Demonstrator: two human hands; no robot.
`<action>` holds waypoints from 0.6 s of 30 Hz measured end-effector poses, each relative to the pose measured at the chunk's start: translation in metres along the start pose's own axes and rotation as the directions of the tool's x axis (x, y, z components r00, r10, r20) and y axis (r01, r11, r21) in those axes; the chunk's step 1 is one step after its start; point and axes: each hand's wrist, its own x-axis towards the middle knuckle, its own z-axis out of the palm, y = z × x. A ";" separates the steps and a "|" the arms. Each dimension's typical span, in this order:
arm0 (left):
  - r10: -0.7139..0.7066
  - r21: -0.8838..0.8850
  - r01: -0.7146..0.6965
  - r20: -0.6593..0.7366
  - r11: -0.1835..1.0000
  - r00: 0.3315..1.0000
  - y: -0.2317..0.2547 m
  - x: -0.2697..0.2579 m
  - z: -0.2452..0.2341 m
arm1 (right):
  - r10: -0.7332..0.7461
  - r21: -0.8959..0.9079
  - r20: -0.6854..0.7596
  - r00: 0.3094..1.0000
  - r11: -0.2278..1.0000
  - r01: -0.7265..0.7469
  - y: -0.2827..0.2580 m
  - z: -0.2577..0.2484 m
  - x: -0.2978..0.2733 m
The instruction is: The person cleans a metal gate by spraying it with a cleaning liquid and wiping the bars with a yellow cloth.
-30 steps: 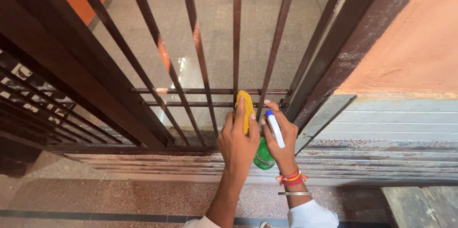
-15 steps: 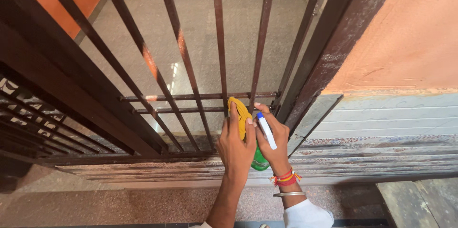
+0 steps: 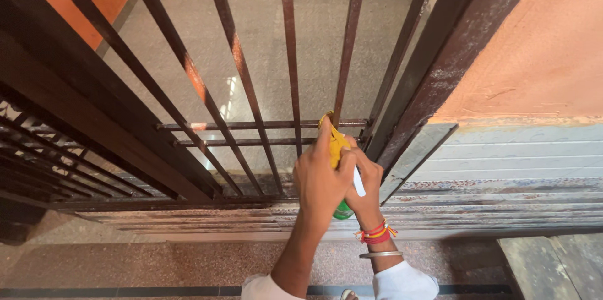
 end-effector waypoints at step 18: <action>-0.238 0.345 0.219 0.011 0.913 0.971 0.004 0.004 -0.020 | 0.121 0.009 0.021 0.992 0.993 -0.122 -0.004 -0.001 0.003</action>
